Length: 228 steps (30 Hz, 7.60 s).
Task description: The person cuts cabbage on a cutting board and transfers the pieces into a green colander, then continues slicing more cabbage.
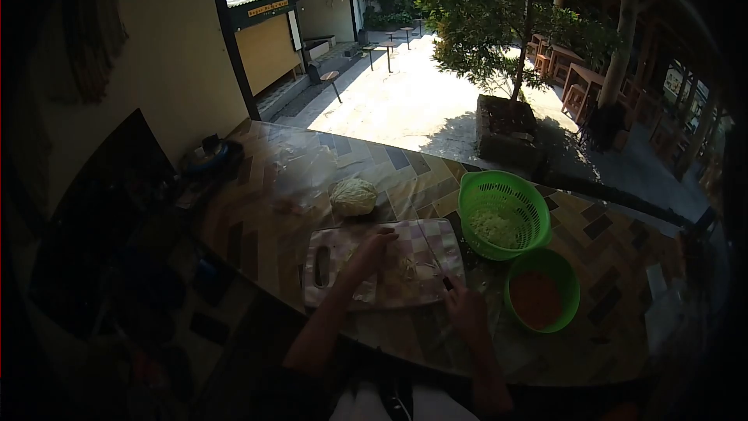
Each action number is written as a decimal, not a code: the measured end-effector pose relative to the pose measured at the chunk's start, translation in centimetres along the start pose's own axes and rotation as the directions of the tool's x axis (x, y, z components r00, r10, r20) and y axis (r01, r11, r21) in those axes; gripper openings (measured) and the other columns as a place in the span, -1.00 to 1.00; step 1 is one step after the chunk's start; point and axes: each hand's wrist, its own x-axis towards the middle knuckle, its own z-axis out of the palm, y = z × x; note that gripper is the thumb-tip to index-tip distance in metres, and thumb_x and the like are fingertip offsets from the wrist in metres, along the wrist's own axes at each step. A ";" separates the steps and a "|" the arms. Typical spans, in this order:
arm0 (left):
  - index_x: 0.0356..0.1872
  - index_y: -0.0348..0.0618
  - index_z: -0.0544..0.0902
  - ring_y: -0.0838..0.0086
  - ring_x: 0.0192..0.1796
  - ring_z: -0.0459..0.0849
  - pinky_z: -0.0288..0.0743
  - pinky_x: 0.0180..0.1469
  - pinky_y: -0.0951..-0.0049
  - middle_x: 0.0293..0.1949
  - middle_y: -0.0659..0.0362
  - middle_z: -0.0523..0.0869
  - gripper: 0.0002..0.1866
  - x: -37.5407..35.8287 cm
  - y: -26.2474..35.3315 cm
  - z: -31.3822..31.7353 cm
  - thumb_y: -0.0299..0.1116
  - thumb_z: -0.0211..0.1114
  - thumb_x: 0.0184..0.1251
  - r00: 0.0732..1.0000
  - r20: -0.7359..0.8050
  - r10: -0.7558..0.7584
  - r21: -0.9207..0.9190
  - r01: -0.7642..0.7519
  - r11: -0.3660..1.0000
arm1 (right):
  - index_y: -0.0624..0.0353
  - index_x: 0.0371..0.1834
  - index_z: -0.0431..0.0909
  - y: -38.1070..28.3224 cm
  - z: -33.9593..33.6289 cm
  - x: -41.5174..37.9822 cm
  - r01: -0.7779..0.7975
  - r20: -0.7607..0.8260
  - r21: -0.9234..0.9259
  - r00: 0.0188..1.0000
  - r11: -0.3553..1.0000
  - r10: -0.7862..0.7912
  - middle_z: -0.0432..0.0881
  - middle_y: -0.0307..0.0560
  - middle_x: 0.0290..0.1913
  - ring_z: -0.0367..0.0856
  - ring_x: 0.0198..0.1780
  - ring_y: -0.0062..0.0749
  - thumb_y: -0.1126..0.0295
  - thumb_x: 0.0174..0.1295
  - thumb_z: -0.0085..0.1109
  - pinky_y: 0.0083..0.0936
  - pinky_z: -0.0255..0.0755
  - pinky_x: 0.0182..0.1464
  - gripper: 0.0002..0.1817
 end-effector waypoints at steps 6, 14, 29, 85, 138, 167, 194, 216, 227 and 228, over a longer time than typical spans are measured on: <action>-0.32 -0.26 0.69 0.16 -0.18 0.67 0.53 -0.10 0.28 -0.21 -0.01 0.69 -0.84 1.0 0.0 0.6 -0.59 0.31 0.00 0.947 0.320 0.003 0.139 -0.050 0.989 | -0.05 0.18 0.51 1.9 1.0 -0.4 0.083 0.016 -0.067 0.996 0.994 -0.082 0.63 0.13 -0.42 0.63 -0.34 0.05 0.24 0.16 0.15 -0.09 0.47 -0.28 -0.54; -0.32 -0.25 0.70 0.22 -0.22 0.71 0.55 -0.17 0.30 -0.30 0.06 0.72 -0.83 -0.5 4.4 -2.6 -0.64 0.23 0.08 0.963 0.257 -0.083 -0.047 0.099 0.994 | -0.01 0.17 0.53 1.3 1.4 -0.8 0.125 -0.030 -0.032 0.992 0.992 -0.126 0.65 0.10 -0.36 0.64 -0.30 0.02 0.23 0.09 0.26 -0.15 0.49 -0.26 -0.49; 0.24 0.37 0.51 0.08 0.56 -0.33 -0.68 0.40 -0.28 0.53 0.27 -0.04 -0.54 -3.2 10.5 -1.1 0.11 0.09 0.36 0.932 0.360 0.045 0.276 -0.153 0.949 | 0.07 0.06 0.57 -1.2 -0.8 -2.6 0.063 -0.042 0.020 0.997 0.998 -0.062 0.67 0.16 -0.29 0.66 -0.22 0.05 0.21 0.06 0.35 -0.17 0.52 -0.20 -0.53; -0.34 -0.26 0.62 0.14 -0.07 0.60 0.50 -0.06 0.28 -0.26 0.02 0.63 -0.88 3.5 2.7 1.6 -0.54 0.12 0.17 0.887 0.449 0.109 -0.088 -0.077 0.993 | 0.24 -0.14 0.62 3.4 -3.3 -5.6 -0.124 -0.055 0.439 0.985 0.890 0.164 0.66 -0.03 -0.49 0.61 -0.44 -0.51 0.26 0.08 0.37 -0.48 0.42 -0.38 -0.65; -0.16 -0.18 0.71 0.17 0.02 0.61 0.48 0.07 0.27 -0.05 0.04 0.68 -0.71 -2.0 5.1 1.4 -0.42 0.41 0.03 0.935 0.350 0.063 -0.079 -0.038 0.996 | 0.31 -0.11 0.60 1.6 -1.5 -6.1 -0.127 0.031 0.425 0.992 0.896 0.125 0.71 0.02 -0.40 0.71 -0.33 -0.41 0.30 0.16 0.31 -0.51 0.49 -0.32 -0.67; -0.31 -0.06 0.71 0.29 -0.11 0.65 0.44 0.02 0.26 -0.25 0.20 0.72 -0.88 -1.3 5.3 -1.0 -0.36 0.32 0.11 0.937 0.326 0.123 0.201 -0.196 0.960 | 0.34 -0.08 0.57 1.0 -0.3 -5.6 -0.125 0.079 0.414 0.992 0.902 0.101 0.70 0.18 -0.32 0.73 -0.22 -0.13 0.25 0.19 0.26 -0.35 0.52 -0.22 -0.62; -0.24 -0.25 0.71 0.15 -0.15 0.69 0.54 -0.06 0.24 -0.25 -0.07 0.71 -0.81 -4.0 6.2 -1.0 -0.42 0.33 0.12 0.941 0.166 -0.294 -0.035 0.303 0.952 | 0.28 -0.05 0.51 -0.7 1.0 -5.6 -0.047 0.003 0.316 0.999 0.947 0.048 0.63 0.24 -0.44 0.67 -0.36 0.04 0.28 0.24 0.19 -0.22 0.45 -0.34 -0.67; -0.36 -0.22 0.68 0.16 -0.16 0.67 0.54 -0.15 0.22 -0.36 0.00 0.69 -0.87 -4.1 8.1 2.4 -0.40 0.31 0.08 0.954 -0.093 -0.285 -0.030 0.283 0.959 | 0.28 -0.03 0.53 -1.9 -0.2 -2.2 0.042 0.084 0.147 0.995 0.988 -0.054 0.60 0.30 -0.37 0.60 -0.24 0.21 0.30 0.32 0.01 -0.03 0.42 -0.23 -0.70; -0.56 -0.22 0.63 0.15 -0.20 0.63 0.53 -0.11 0.24 -0.45 0.05 0.66 -0.86 -4.8 8.3 3.4 -0.37 0.36 -0.03 0.974 -0.138 -0.182 0.111 0.198 0.974 | 0.30 -0.14 0.56 -2.9 -1.4 -1.9 -0.004 0.132 0.159 0.991 0.987 -0.017 0.60 0.28 -0.34 0.60 -0.20 0.18 0.30 0.30 0.02 -0.15 0.41 -0.22 -0.73; -0.57 -0.22 0.63 0.15 -0.21 0.62 0.52 -0.11 0.24 -0.46 0.04 0.65 -0.86 -4.7 8.4 4.1 -0.37 0.37 -0.05 0.965 -0.142 -0.219 0.138 0.238 0.961 | 0.30 -0.14 0.56 -2.7 -1.1 -2.0 -0.005 0.122 0.177 0.992 0.984 -0.017 0.60 0.28 -0.34 0.60 -0.20 0.18 0.31 0.30 0.02 -0.16 0.41 -0.22 -0.73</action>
